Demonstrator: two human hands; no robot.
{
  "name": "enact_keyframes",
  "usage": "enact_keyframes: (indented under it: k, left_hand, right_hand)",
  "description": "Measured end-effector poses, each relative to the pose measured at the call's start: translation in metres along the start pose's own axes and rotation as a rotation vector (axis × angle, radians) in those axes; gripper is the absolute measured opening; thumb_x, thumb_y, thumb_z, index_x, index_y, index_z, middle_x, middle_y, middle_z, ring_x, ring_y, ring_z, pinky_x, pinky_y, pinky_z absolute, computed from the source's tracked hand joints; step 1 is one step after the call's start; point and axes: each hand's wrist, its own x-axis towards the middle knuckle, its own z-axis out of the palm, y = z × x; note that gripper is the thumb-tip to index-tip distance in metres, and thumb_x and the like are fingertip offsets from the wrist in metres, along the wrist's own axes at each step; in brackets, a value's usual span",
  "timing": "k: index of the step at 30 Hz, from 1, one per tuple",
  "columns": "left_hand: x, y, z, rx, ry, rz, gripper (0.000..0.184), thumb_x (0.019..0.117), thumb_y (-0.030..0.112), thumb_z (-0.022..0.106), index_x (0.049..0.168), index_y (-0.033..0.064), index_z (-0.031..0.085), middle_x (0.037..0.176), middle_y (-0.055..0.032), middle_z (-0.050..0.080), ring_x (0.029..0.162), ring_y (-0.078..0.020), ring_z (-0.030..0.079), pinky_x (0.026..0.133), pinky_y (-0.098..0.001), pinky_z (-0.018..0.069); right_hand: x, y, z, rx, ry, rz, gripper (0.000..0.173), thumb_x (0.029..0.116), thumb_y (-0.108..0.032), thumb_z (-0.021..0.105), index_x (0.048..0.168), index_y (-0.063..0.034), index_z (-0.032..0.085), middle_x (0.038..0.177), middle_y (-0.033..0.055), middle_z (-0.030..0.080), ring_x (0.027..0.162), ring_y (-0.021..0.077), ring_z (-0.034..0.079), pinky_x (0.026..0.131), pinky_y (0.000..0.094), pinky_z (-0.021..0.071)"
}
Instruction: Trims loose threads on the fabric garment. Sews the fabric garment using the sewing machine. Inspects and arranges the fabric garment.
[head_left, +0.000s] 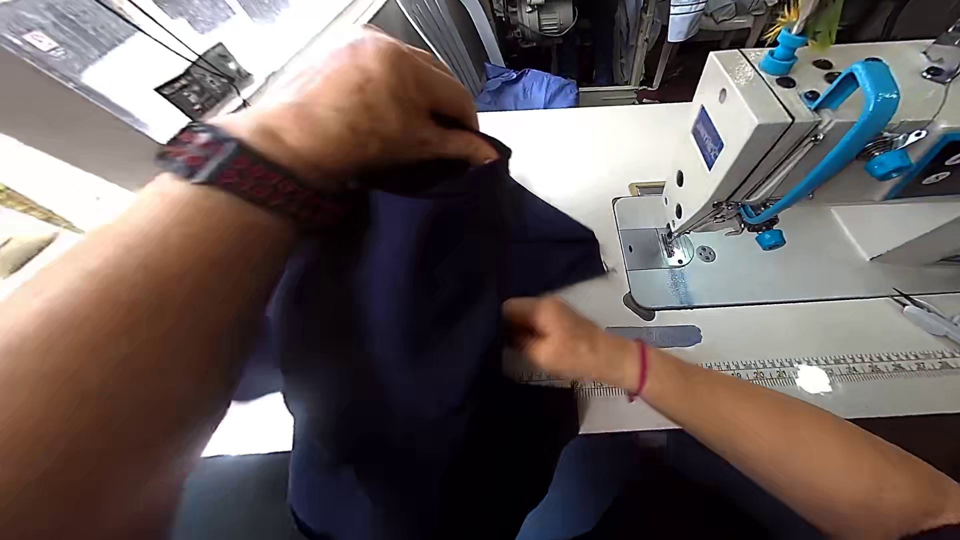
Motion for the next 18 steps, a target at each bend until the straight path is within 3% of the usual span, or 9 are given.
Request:
enact_keyframes:
  k: [3, 5, 6, 9, 11, 13, 15, 16, 18]
  left_hand:
    - [0.020, 0.002, 0.031, -0.054, -0.131, -0.046, 0.052, 0.0866, 0.053, 0.067, 0.076, 0.0022, 0.070, 0.075, -0.0161, 0.067, 0.075, -0.0362, 0.067, 0.065, -0.0605, 0.0488]
    - [0.031, 0.010, 0.057, -0.137, -0.131, -0.010, 0.051, 0.0854, 0.054, 0.069, 0.073, 0.0043, 0.070, 0.071, -0.0118, 0.066, 0.070, -0.0302, 0.066, 0.061, -0.0551, 0.0487]
    - [0.036, 0.015, 0.069, -0.183, -0.112, 0.023, 0.049, 0.0858, 0.052, 0.069, 0.072, 0.0051, 0.070, 0.069, -0.0095, 0.064, 0.068, -0.0268, 0.065, 0.059, -0.0513, 0.0482]
    - [0.041, 0.033, 0.086, -0.287, -0.035, 0.092, 0.038, 0.0893, 0.042, 0.068, 0.073, 0.0072, 0.071, 0.067, -0.0051, 0.062, 0.065, -0.0189, 0.062, 0.058, -0.0417, 0.0477]
    - [0.030, 0.036, 0.080, -0.317, -0.015, 0.070, 0.037, 0.0895, 0.042, 0.068, 0.078, 0.0071, 0.074, 0.070, -0.0041, 0.063, 0.067, -0.0155, 0.062, 0.060, -0.0367, 0.0484]
    - [0.004, 0.023, 0.065, -0.319, -0.071, 0.001, 0.037, 0.0825, 0.046, 0.073, 0.084, 0.0094, 0.077, 0.077, -0.0026, 0.069, 0.073, -0.0120, 0.065, 0.065, -0.0342, 0.0528]
    - [-0.040, -0.001, 0.058, -0.279, -0.168, -0.106, 0.029, 0.0746, 0.044, 0.078, 0.081, 0.0157, 0.076, 0.076, 0.0032, 0.071, 0.070, -0.0089, 0.068, 0.061, -0.0363, 0.0553]
    - [-0.067, -0.012, 0.059, -0.264, -0.194, -0.168, 0.020, 0.0731, 0.033, 0.080, 0.077, 0.0141, 0.075, 0.073, 0.0016, 0.070, 0.067, -0.0129, 0.068, 0.057, -0.0422, 0.0542]
    - [-0.121, -0.022, 0.058, -0.358, -0.175, -0.430, 0.006, 0.0779, 0.005, 0.070, 0.080, 0.0012, 0.074, 0.083, -0.0071, 0.070, 0.079, -0.0213, 0.068, 0.070, -0.0503, 0.0533]
  right_hand:
    - [-0.009, -0.003, -0.070, 0.344, 0.339, 0.355, 0.038, 0.1080, -0.016, 0.032, 0.125, 0.0000, 0.062, 0.114, 0.0093, 0.071, 0.096, 0.0137, 0.071, 0.084, 0.0325, 0.0587]
    - [-0.007, -0.005, -0.093, 0.406, 0.430, 0.343, 0.048, 0.1090, -0.038, 0.036, 0.132, -0.0021, 0.059, 0.115, 0.0070, 0.072, 0.102, 0.0134, 0.071, 0.088, 0.0331, 0.0577]
    - [-0.005, -0.010, -0.097, 0.359, 0.454, 0.325, 0.046, 0.1066, -0.038, 0.046, 0.133, -0.0019, 0.059, 0.114, 0.0068, 0.072, 0.102, 0.0128, 0.070, 0.088, 0.0325, 0.0574]
    - [0.009, -0.015, -0.091, 0.125, 0.460, 0.345, 0.028, 0.0924, -0.014, 0.071, 0.115, 0.0003, 0.066, 0.094, 0.0069, 0.071, 0.083, 0.0106, 0.067, 0.074, 0.0298, 0.0561]
    - [0.009, -0.004, -0.080, -0.081, 0.359, 0.383, 0.008, 0.0856, -0.002, 0.069, 0.094, 0.0001, 0.070, 0.077, 0.0081, 0.067, 0.070, 0.0152, 0.064, 0.063, 0.0366, 0.0512]
    - [-0.005, -0.005, -0.070, -0.143, 0.220, 0.462, 0.008, 0.0884, 0.001, 0.063, 0.085, -0.0001, 0.070, 0.070, 0.0091, 0.062, 0.065, 0.0188, 0.060, 0.060, 0.0412, 0.0472]
    - [-0.024, -0.014, -0.069, 0.059, 0.200, 0.449, 0.018, 0.0903, 0.004, 0.058, 0.076, -0.0030, 0.066, 0.061, 0.0021, 0.053, 0.055, 0.0087, 0.050, 0.050, 0.0273, 0.0373]
    - [-0.032, -0.021, -0.073, 0.271, 0.200, 0.395, 0.020, 0.0874, 0.008, 0.057, 0.074, -0.0043, 0.064, 0.059, -0.0016, 0.054, 0.053, 0.0029, 0.050, 0.049, 0.0203, 0.0379]
    - [-0.042, -0.033, -0.079, 0.497, 0.126, 0.207, 0.021, 0.0801, 0.009, 0.054, 0.071, -0.0084, 0.063, 0.059, -0.0074, 0.058, 0.054, -0.0051, 0.053, 0.049, 0.0132, 0.0414]
